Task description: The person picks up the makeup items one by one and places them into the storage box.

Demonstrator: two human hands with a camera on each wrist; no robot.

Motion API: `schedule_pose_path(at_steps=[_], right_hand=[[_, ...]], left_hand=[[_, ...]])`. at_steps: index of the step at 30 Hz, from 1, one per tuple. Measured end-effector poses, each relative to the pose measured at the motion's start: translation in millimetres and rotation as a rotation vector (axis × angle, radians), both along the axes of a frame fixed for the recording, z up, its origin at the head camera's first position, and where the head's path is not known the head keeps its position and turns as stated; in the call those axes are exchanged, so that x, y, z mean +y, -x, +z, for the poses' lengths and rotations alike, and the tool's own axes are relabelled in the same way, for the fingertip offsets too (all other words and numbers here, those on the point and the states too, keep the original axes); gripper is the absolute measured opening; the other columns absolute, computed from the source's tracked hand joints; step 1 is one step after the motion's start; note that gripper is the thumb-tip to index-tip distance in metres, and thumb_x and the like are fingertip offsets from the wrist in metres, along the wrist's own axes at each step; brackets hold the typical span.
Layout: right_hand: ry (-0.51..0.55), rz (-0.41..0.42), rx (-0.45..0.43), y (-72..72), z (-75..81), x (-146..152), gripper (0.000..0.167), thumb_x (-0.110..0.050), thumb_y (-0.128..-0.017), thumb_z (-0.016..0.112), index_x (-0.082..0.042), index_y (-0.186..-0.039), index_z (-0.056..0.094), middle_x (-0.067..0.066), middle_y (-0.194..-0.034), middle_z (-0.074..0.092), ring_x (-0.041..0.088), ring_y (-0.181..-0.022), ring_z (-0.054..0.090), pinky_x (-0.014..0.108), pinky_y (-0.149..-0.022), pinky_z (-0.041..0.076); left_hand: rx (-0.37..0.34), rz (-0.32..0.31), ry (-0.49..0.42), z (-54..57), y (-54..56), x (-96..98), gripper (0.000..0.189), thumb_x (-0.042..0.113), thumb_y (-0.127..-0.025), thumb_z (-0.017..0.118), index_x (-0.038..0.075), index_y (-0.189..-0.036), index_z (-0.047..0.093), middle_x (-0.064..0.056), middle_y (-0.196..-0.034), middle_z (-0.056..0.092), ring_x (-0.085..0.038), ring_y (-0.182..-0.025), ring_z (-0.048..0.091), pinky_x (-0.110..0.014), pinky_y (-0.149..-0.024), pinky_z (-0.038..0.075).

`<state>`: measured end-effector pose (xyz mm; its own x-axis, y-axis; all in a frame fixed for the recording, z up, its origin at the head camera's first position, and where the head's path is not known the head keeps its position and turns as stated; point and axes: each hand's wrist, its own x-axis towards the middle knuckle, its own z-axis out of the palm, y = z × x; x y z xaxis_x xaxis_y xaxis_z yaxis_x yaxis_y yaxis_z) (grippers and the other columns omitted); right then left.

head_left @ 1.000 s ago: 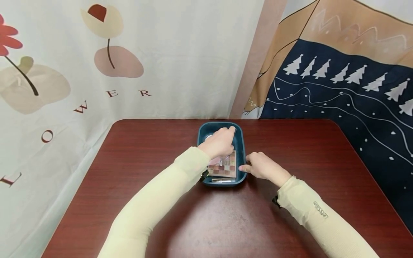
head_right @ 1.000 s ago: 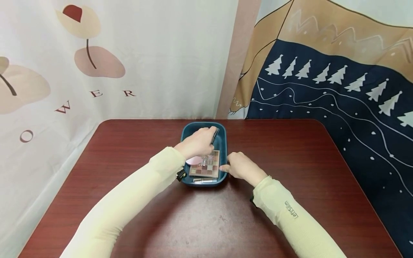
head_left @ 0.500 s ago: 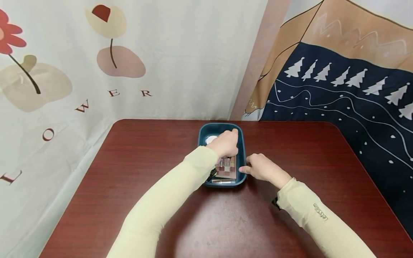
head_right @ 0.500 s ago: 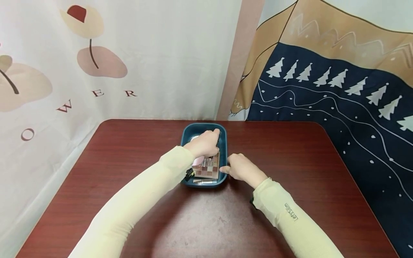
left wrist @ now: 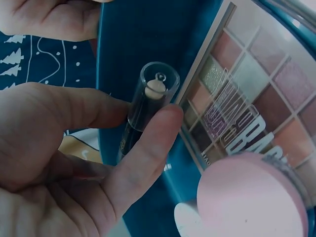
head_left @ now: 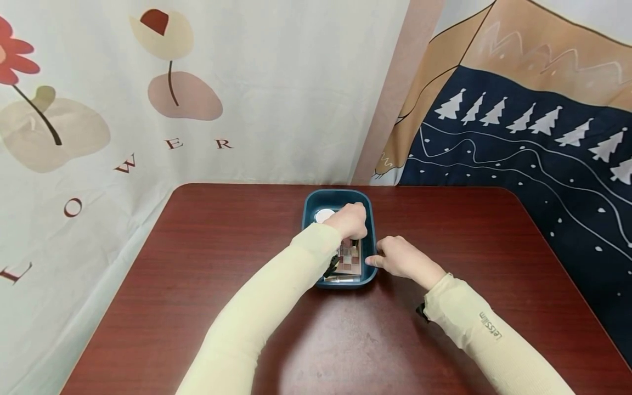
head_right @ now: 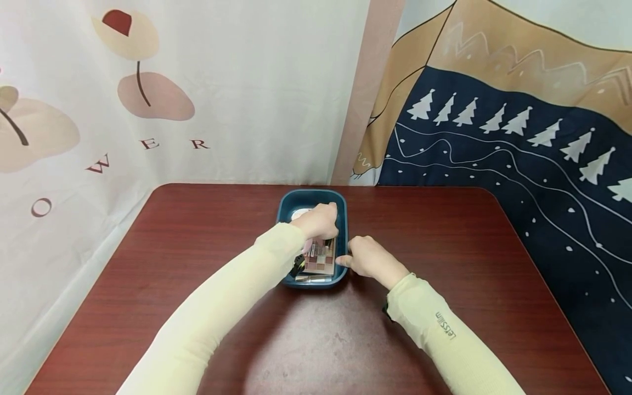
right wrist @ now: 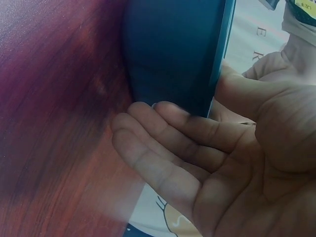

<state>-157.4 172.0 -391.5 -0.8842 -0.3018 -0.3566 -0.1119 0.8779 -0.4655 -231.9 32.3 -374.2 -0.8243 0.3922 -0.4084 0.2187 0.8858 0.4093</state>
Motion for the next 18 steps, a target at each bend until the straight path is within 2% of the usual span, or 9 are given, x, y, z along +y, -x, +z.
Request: schedule_pose_path(at_steps=[5, 8, 13, 18], right_hand=[[-0.001, 0.005, 0.013, -0.3, 0.2, 1, 0.024, -0.024, -0.099, 0.071, 0.0, -0.099, 0.074, 0.004, -0.069, 0.061, 0.017, -0.066, 0.053, 0.03, -0.061, 0.046], [-0.005, 0.011, 0.027, -0.4, 0.1, 1, 0.023, -0.024, -0.099, 0.071, -0.002, -0.094, 0.073, 0.003, -0.068, 0.059, 0.017, -0.065, 0.052, 0.029, -0.06, 0.045], [-0.005, 0.021, 0.04, -0.7, 0.2, 1, 0.023, -0.024, -0.099, 0.071, -0.002, -0.092, 0.073, 0.003, -0.068, 0.059, 0.016, -0.064, 0.052, 0.029, -0.06, 0.044], [-0.003, 0.025, 0.04, -0.4, 0.7, 1, 0.023, -0.023, -0.099, 0.071, -0.001, -0.094, 0.073, 0.004, -0.069, 0.06, 0.017, -0.064, 0.053, 0.029, -0.06, 0.046]], left_hand=[[-0.098, 0.011, 0.049, -8.1, 8.8, 8.3, 0.042, 0.009, -0.104, 0.057, -0.001, -0.145, 0.049, -0.017, -0.137, 0.055, -0.019, -0.062, 0.071, -0.026, -0.055, 0.058], [-0.139, 0.018, 0.07, -12.6, 11.9, 12.4, 0.037, 0.009, -0.105, 0.056, -0.002, -0.14, 0.053, -0.019, -0.127, 0.061, -0.021, -0.058, 0.072, -0.027, -0.053, 0.059], [-0.166, 0.021, 0.087, -15.5, 12.4, 16.0, 0.021, 0.009, -0.105, 0.055, -0.003, -0.119, 0.065, -0.018, -0.105, 0.065, -0.023, -0.059, 0.073, -0.029, -0.053, 0.06], [-0.166, 0.026, 0.089, -15.7, 11.6, 17.7, 0.02, 0.008, -0.104, 0.056, -0.004, -0.118, 0.065, -0.02, -0.113, 0.063, -0.024, -0.061, 0.075, -0.029, -0.053, 0.06]])
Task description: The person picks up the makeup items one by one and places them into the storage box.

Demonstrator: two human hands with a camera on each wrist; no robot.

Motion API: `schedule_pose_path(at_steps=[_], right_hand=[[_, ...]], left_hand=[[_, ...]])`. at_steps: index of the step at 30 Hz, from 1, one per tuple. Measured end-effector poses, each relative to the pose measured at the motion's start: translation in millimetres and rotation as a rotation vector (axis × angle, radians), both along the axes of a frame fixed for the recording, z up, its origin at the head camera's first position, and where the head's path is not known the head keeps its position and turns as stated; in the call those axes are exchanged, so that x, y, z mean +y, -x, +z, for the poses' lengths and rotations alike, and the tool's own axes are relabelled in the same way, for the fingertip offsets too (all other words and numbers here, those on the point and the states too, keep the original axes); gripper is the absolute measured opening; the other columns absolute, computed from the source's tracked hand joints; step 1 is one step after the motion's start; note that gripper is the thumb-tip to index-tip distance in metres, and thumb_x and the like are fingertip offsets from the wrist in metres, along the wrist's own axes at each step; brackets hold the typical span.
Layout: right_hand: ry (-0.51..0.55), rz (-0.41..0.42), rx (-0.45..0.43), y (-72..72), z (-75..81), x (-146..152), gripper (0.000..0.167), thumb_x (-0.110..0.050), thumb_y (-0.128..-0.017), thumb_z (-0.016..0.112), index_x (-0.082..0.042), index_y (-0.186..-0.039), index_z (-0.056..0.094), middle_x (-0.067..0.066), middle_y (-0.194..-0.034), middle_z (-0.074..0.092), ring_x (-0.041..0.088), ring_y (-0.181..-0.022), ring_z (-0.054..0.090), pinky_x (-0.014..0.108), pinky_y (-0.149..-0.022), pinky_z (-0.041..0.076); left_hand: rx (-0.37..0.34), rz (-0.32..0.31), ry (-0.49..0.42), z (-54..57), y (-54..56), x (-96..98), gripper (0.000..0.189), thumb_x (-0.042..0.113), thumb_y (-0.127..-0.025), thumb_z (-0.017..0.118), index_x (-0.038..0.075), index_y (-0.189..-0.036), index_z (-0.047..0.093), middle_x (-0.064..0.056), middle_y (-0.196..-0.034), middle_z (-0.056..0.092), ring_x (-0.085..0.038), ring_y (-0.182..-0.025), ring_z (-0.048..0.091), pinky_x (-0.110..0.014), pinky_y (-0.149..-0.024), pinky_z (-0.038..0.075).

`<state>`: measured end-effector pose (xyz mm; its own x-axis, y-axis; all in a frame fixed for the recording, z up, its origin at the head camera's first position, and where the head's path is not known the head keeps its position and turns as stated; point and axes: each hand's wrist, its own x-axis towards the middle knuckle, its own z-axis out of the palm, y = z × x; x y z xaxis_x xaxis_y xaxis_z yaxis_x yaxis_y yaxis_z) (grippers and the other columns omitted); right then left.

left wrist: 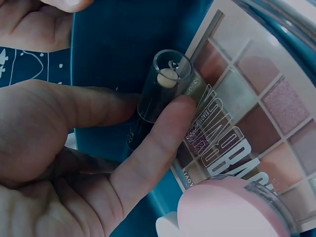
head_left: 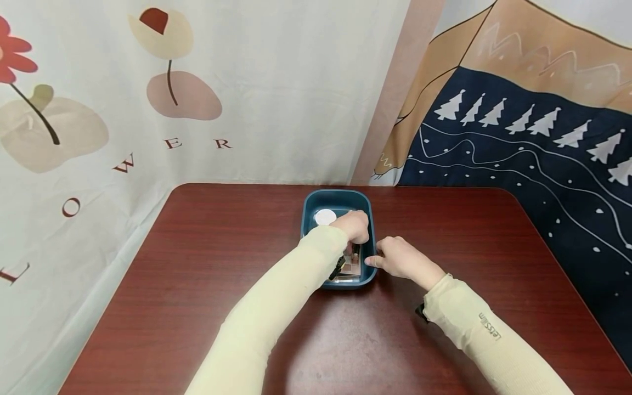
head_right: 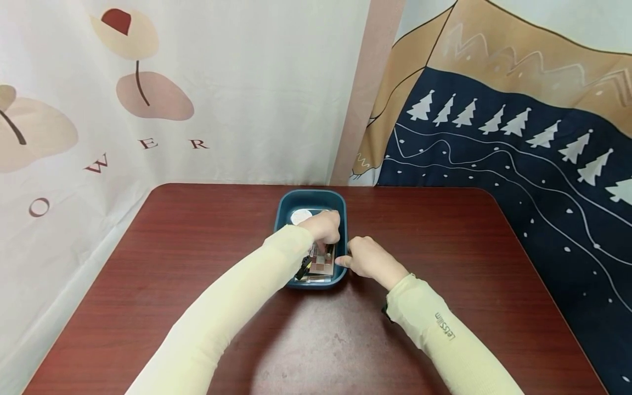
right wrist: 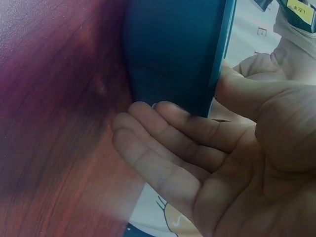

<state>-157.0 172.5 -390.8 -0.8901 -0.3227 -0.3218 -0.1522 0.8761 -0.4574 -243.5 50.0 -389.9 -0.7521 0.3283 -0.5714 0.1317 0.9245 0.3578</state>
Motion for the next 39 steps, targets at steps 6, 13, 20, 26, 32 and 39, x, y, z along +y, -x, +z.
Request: schedule_pose_path(at_steps=[6, 13, 20, 26, 32, 39], right_hand=[[0.005, -0.009, -0.015, 0.4, -0.2, 0, 0.023, -0.023, -0.099, 0.071, 0.0, -0.097, 0.074, 0.005, -0.071, 0.062, 0.017, -0.066, 0.054, 0.029, -0.061, 0.047], [-0.001, -0.008, -0.012, 0.1, 0.5, 0, 0.024, -0.024, -0.099, 0.071, 0.0, -0.096, 0.073, 0.004, -0.07, 0.061, 0.017, -0.066, 0.054, 0.029, -0.061, 0.047], [-0.014, -0.011, -0.012, -0.2, 0.3, 0, 0.025, -0.024, -0.099, 0.071, 0.001, -0.097, 0.073, 0.005, -0.07, 0.061, 0.018, -0.066, 0.054, 0.03, -0.061, 0.048], [0.002, -0.022, -0.014, -0.9, 0.4, 0, 0.024, -0.024, -0.099, 0.071, 0.0, -0.098, 0.074, 0.005, -0.071, 0.064, 0.017, -0.067, 0.053, 0.03, -0.062, 0.046], [0.005, -0.028, -0.018, -0.8, 0.7, -1, 0.024, -0.023, -0.1, 0.07, 0.0, -0.099, 0.075, 0.007, -0.073, 0.066, 0.018, -0.068, 0.053, 0.031, -0.063, 0.046], [-0.008, -0.018, -0.013, -1.2, 1.3, -2, 0.028, -0.025, -0.1, 0.07, 0.002, -0.107, 0.075, 0.006, -0.079, 0.069, 0.017, -0.072, 0.056, 0.032, -0.067, 0.05]], left_hand=[[-0.003, 0.019, 0.005, -2.1, 0.3, 1.5, 0.026, 0.008, -0.104, 0.056, -0.004, -0.128, 0.062, -0.021, -0.129, 0.06, -0.024, -0.062, 0.075, -0.028, -0.053, 0.059], [0.007, 0.009, 0.004, -5.0, 2.6, -1.1, 0.046, 0.007, -0.105, 0.055, 0.0, -0.149, 0.047, -0.015, -0.157, 0.04, -0.022, -0.061, 0.074, -0.028, -0.053, 0.059], [0.016, 0.009, -0.026, -4.0, 1.1, -7.2, 0.057, 0.008, -0.104, 0.055, 0.001, -0.158, 0.036, -0.015, -0.164, 0.033, -0.023, -0.072, 0.075, -0.028, -0.054, 0.06], [0.047, 0.004, -0.089, 1.8, -4.4, -18.1, 0.065, 0.01, -0.104, 0.055, -0.002, -0.16, 0.025, -0.021, -0.155, 0.045, -0.023, -0.068, 0.075, -0.03, -0.062, 0.062], [0.102, -0.012, -0.097, 9.5, -11.1, -30.3, 0.063, 0.019, -0.105, 0.058, 0.001, -0.159, 0.031, -0.014, -0.15, 0.052, -0.021, -0.09, 0.066, -0.031, -0.066, 0.056], [0.139, -0.017, -0.149, 16.1, -14.7, -43.9, 0.07, 0.021, -0.103, 0.061, 0.003, -0.162, 0.027, -0.014, -0.162, 0.041, -0.024, -0.132, 0.053, -0.04, -0.109, 0.049]])
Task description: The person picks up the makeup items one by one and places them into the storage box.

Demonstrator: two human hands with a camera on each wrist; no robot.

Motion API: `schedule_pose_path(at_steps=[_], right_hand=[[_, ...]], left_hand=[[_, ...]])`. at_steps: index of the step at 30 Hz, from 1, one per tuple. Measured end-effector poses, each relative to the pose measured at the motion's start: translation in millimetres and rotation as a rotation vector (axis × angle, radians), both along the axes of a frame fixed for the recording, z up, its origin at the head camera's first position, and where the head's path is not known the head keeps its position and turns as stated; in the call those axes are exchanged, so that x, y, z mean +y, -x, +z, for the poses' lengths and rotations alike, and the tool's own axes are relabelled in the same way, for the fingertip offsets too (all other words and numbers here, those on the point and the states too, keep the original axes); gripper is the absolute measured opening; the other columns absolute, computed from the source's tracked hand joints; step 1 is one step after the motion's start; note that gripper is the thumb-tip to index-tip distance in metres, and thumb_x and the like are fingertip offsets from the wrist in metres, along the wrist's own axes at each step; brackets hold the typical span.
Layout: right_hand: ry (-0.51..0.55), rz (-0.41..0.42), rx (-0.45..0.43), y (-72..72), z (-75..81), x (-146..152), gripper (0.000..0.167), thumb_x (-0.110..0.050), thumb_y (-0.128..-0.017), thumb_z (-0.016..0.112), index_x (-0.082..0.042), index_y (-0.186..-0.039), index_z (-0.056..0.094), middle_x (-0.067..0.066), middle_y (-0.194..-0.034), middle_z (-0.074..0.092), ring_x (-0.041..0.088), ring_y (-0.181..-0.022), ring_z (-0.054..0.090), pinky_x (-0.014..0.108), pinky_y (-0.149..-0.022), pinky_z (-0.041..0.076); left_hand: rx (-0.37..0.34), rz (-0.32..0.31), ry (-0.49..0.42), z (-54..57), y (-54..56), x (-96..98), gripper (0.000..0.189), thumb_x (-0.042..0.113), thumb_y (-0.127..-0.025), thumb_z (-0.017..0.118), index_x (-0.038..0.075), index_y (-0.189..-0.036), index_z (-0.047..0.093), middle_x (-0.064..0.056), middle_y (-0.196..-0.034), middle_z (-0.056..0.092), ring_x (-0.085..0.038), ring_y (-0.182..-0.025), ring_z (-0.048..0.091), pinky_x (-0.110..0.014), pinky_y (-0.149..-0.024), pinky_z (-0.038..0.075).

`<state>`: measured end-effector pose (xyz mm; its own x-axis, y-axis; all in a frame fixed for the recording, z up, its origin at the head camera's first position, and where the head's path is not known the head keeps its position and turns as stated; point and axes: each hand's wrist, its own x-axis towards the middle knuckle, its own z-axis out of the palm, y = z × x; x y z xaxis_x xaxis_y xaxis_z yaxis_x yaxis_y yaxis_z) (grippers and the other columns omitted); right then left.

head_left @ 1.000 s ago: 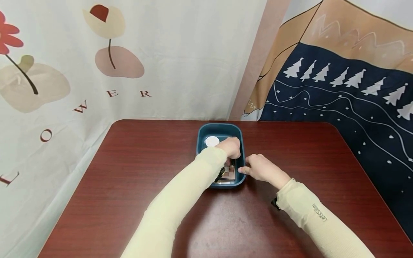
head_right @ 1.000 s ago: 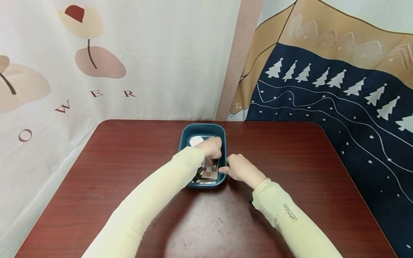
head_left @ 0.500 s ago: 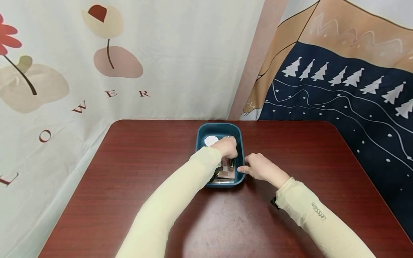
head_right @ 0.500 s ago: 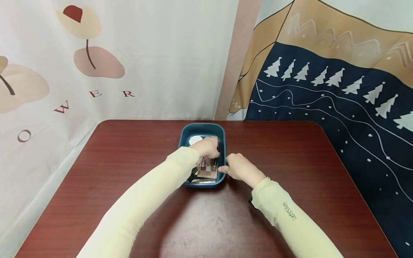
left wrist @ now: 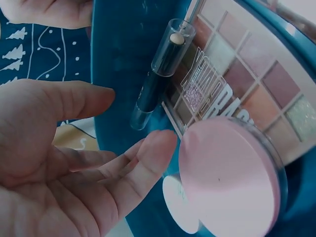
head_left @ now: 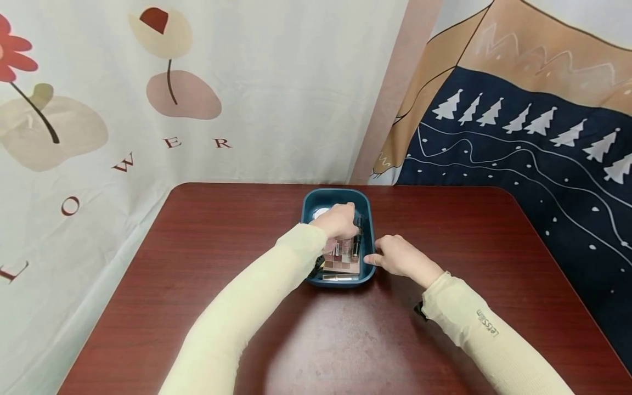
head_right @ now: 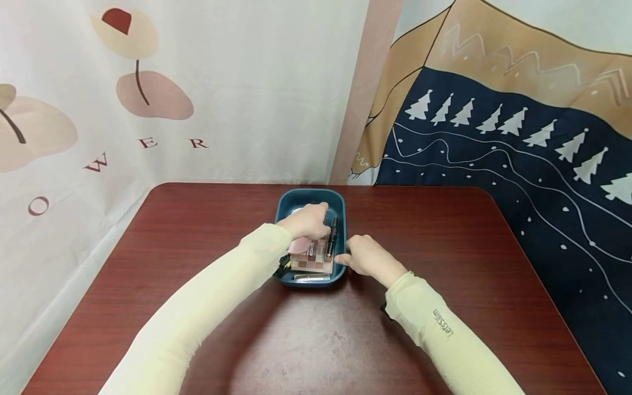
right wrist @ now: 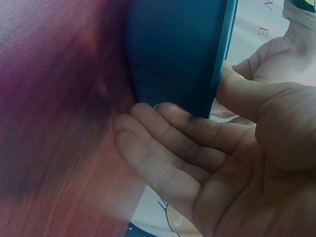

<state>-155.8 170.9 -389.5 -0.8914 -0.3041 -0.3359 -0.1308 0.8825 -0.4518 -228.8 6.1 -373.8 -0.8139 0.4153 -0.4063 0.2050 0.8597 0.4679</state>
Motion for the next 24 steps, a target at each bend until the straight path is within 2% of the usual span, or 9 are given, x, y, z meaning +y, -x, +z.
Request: schedule_pose_path(at_steps=[6, 12, 15, 19, 21, 24], right_hand=[[0.002, -0.027, -0.015, 0.6, -1.3, 0, 0.031, -0.026, -0.099, 0.071, 0.002, -0.11, 0.075, 0.007, -0.082, 0.071, 0.019, -0.074, 0.058, 0.034, -0.069, 0.053], [0.026, -0.039, -0.037, -0.1, -4.9, 2, 0.033, -0.026, -0.098, 0.073, 0.004, -0.113, 0.075, 0.008, -0.084, 0.072, 0.019, -0.074, 0.058, 0.034, -0.069, 0.054], [0.034, -0.043, -0.036, 0.6, -5.7, 4, 0.034, -0.028, -0.097, 0.073, 0.003, -0.112, 0.075, 0.007, -0.085, 0.072, 0.019, -0.075, 0.059, 0.034, -0.07, 0.054], [0.039, -0.063, -0.032, 1.8, -6.2, 6, 0.034, -0.03, -0.096, 0.074, 0.001, -0.111, 0.075, 0.006, -0.084, 0.071, 0.019, -0.076, 0.059, 0.036, -0.071, 0.055], [0.042, -0.068, -0.021, 2.0, -6.6, 6, 0.034, -0.03, -0.096, 0.075, 0.001, -0.109, 0.076, 0.005, -0.083, 0.071, 0.02, -0.076, 0.059, 0.035, -0.07, 0.055], [0.05, -0.073, 0.002, 2.1, -7.6, 7, 0.033, -0.031, -0.095, 0.076, 0.0, -0.106, 0.075, 0.005, -0.081, 0.069, 0.02, -0.076, 0.058, 0.034, -0.069, 0.054]], left_hand=[[0.03, -0.02, -0.005, 1.3, -1.0, -13.4, 0.073, 0.023, -0.104, 0.061, 0.004, -0.164, 0.024, -0.013, -0.166, 0.034, -0.026, -0.149, 0.04, -0.043, -0.119, 0.038], [0.053, -0.034, -0.021, 4.1, -5.2, -25.0, 0.071, 0.025, -0.104, 0.062, 0.004, -0.163, 0.028, -0.013, -0.165, 0.036, -0.028, -0.15, 0.039, -0.046, -0.12, 0.037], [0.083, -0.038, -0.044, 7.8, -7.4, -30.5, 0.068, 0.023, -0.103, 0.062, 0.004, -0.161, 0.032, -0.015, -0.161, 0.042, -0.027, -0.144, 0.046, -0.045, -0.117, 0.041], [0.122, -0.044, -0.103, 12.9, -10.7, -39.2, 0.063, 0.022, -0.102, 0.063, 0.003, -0.157, 0.038, -0.015, -0.143, 0.059, -0.025, -0.125, 0.061, -0.042, -0.106, 0.052], [0.146, -0.047, -0.127, 14.5, -12.3, -44.2, 0.062, 0.022, -0.102, 0.063, 0.003, -0.156, 0.04, -0.014, -0.133, 0.064, -0.024, -0.119, 0.063, -0.041, -0.102, 0.054], [0.183, -0.042, -0.142, 15.7, -14.2, -52.2, 0.061, 0.023, -0.101, 0.063, 0.003, -0.155, 0.042, -0.013, -0.131, 0.065, -0.024, -0.119, 0.062, -0.042, -0.103, 0.054]])
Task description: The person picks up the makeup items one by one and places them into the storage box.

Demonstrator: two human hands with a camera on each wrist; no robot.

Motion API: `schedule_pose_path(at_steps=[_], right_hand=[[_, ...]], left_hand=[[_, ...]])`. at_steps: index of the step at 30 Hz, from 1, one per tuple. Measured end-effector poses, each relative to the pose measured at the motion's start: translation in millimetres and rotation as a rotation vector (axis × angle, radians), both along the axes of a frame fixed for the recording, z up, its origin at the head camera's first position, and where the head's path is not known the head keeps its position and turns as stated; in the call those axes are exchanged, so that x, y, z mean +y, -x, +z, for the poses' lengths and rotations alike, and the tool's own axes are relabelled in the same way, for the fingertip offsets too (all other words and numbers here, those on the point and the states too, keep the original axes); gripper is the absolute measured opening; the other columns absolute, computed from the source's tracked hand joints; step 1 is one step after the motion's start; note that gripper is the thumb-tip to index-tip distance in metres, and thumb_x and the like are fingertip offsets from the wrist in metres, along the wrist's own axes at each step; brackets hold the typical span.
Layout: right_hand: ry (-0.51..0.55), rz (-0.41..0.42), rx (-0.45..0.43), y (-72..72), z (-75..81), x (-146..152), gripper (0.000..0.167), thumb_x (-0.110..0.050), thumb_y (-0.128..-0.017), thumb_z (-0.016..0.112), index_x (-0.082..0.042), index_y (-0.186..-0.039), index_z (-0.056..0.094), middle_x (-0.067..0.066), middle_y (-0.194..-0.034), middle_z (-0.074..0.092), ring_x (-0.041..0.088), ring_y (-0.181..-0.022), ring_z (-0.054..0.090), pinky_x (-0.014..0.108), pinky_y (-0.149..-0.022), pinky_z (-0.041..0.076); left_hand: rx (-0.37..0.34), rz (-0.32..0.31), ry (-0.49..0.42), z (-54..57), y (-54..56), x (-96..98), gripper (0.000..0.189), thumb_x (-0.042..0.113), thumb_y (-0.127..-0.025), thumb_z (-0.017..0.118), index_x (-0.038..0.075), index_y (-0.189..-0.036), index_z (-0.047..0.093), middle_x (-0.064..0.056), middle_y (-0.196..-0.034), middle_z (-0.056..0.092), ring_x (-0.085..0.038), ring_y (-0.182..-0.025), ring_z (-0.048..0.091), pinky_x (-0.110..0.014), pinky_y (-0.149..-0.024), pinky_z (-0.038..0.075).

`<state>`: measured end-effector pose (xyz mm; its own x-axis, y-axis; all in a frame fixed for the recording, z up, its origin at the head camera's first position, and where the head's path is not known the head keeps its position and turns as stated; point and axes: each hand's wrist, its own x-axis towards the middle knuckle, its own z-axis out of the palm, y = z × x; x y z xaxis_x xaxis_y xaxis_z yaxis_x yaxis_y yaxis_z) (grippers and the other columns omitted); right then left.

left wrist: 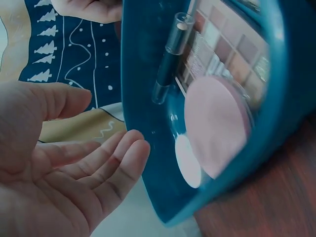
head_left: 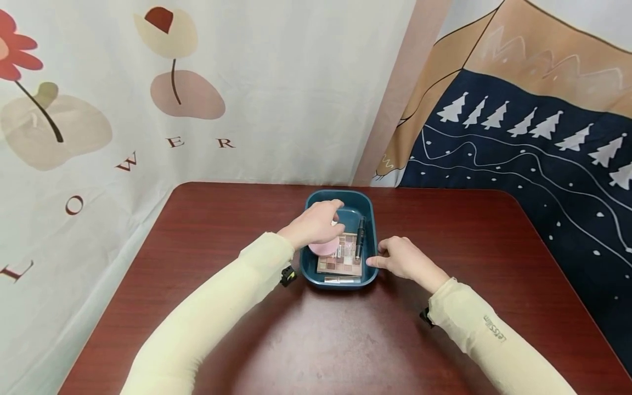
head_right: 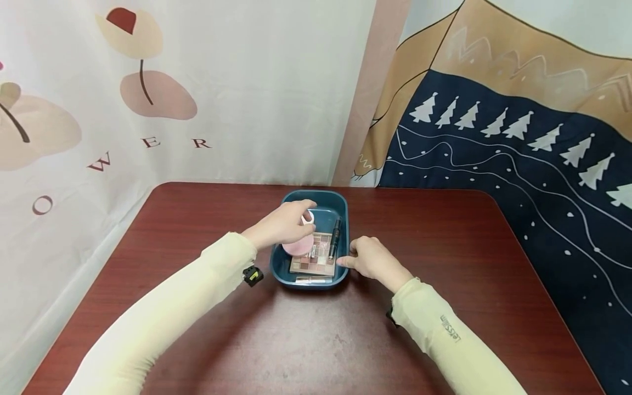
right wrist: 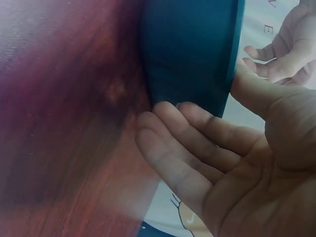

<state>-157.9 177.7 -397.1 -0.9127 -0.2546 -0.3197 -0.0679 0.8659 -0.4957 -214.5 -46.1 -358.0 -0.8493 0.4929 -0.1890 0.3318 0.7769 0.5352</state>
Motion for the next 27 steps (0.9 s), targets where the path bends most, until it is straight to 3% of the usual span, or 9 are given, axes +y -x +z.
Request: schedule_pose_path(at_steps=[8, 18, 23, 27], right_hand=[[0.009, -0.022, 0.042, -2.8, 0.4, 3, 0.034, -0.031, -0.092, 0.08, -0.001, -0.105, 0.074, 0.007, -0.085, 0.068, 0.021, -0.078, 0.058, 0.034, -0.068, 0.055], [0.043, -0.005, 0.115, -7.3, -0.5, 10, 0.031, -0.033, -0.092, 0.079, -0.004, -0.102, 0.075, 0.004, -0.082, 0.068, 0.019, -0.076, 0.058, 0.032, -0.067, 0.053], [0.058, 0.012, 0.236, -7.2, -5.2, 23, 0.031, -0.032, -0.098, 0.072, -0.004, -0.108, 0.077, 0.008, -0.095, 0.075, 0.023, -0.086, 0.065, 0.043, -0.08, 0.059], [0.058, 0.0, 0.358, -8.6, -6.4, 33, 0.036, -0.028, -0.101, 0.068, 0.002, -0.12, 0.073, 0.019, -0.115, 0.074, 0.036, -0.107, 0.068, 0.055, -0.096, 0.055]], left_hand=[[0.106, 0.009, -0.046, -2.6, -4.4, -20.1, 0.058, 0.023, -0.101, 0.064, 0.003, -0.152, 0.047, -0.014, -0.13, 0.066, -0.024, -0.108, 0.065, -0.041, -0.099, 0.055], [0.211, 0.016, -0.093, -4.0, -15.2, -47.5, 0.058, 0.023, -0.1, 0.065, 0.002, -0.151, 0.048, -0.014, -0.132, 0.061, -0.025, -0.114, 0.061, -0.041, -0.1, 0.054], [0.295, 0.031, -0.082, -5.1, -22.5, -68.4, 0.063, 0.026, -0.101, 0.065, 0.003, -0.155, 0.042, -0.015, -0.147, 0.054, -0.03, -0.133, 0.053, -0.047, -0.113, 0.044], [0.381, 0.041, -0.06, -7.6, -27.0, -83.8, 0.069, 0.026, -0.1, 0.066, 0.003, -0.159, 0.036, -0.018, -0.155, 0.047, -0.035, -0.142, 0.046, -0.052, -0.118, 0.037]])
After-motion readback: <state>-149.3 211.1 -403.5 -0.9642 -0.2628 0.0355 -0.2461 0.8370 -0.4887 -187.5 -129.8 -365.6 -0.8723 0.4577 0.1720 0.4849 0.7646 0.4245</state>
